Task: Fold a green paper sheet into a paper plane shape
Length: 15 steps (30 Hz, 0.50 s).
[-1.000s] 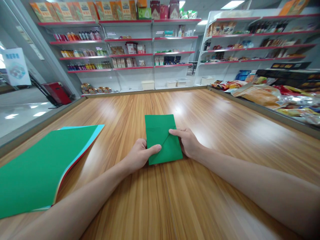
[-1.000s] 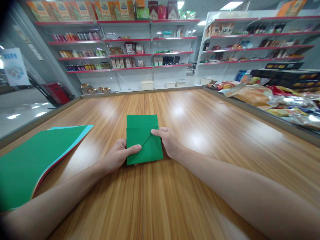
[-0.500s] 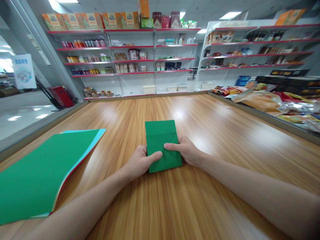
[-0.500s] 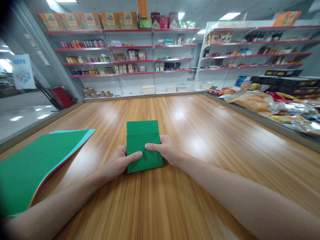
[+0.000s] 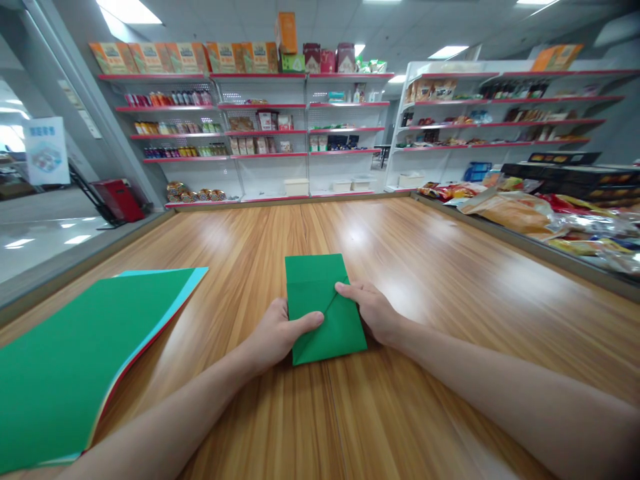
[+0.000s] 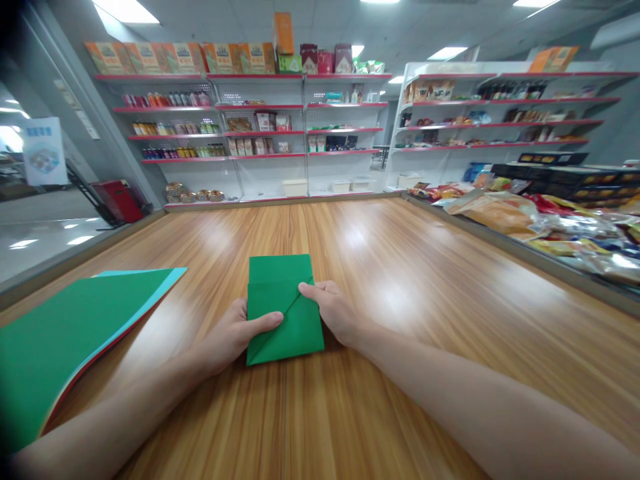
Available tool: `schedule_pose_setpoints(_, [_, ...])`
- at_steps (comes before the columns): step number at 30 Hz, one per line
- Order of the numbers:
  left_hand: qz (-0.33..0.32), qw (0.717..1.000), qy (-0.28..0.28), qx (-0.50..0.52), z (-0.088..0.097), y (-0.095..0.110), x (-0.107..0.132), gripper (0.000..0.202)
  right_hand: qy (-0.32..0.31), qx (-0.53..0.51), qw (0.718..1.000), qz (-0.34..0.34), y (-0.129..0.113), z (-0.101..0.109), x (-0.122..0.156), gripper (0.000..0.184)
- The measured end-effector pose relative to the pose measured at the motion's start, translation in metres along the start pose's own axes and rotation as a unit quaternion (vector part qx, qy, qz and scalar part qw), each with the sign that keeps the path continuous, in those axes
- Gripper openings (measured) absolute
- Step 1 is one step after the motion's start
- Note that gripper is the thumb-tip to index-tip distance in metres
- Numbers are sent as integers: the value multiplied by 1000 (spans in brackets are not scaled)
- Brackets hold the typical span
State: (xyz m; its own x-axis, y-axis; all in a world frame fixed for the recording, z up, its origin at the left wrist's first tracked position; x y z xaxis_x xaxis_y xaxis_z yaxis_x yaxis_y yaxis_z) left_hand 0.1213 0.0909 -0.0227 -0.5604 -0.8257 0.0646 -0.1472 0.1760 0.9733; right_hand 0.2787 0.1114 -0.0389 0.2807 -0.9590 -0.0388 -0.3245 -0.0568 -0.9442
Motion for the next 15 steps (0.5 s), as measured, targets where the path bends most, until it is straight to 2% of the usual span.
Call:
schedule_pose_setpoints(3, [4,1000,5,-1,0,-1,1,44,18,8,1000,2,0,1,-1,40])
schedule_pose_setpoints(8, [14,1000,19,-14,1,-1,2,45,-26,2,999,26,-5,-3,0,29])
schedule_pose_setpoints(11, [15,999,17,-24,1,-1,2,46,-55,-4,998,27,-5,-4,0,32])
schedule_pose_setpoints(15, [13,999,10,-30,2,-2,1,46,-52,-8,998,21,-3,-2,-1,33])
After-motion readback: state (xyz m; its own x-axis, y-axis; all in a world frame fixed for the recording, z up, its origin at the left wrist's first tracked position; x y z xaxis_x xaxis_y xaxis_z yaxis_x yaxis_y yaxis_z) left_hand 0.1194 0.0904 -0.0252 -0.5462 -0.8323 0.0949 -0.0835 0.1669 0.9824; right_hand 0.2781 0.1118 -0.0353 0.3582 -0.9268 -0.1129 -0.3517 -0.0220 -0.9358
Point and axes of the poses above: each hand's wrist, its own x-axis away from the middle knuckle, its own z-axis out of the back of the hand, y = z × x, the point moved 4 cm from there along -x, towards the middle knuckle, and after that the axes turned 5 degrees about z, right-handed, at the moved point
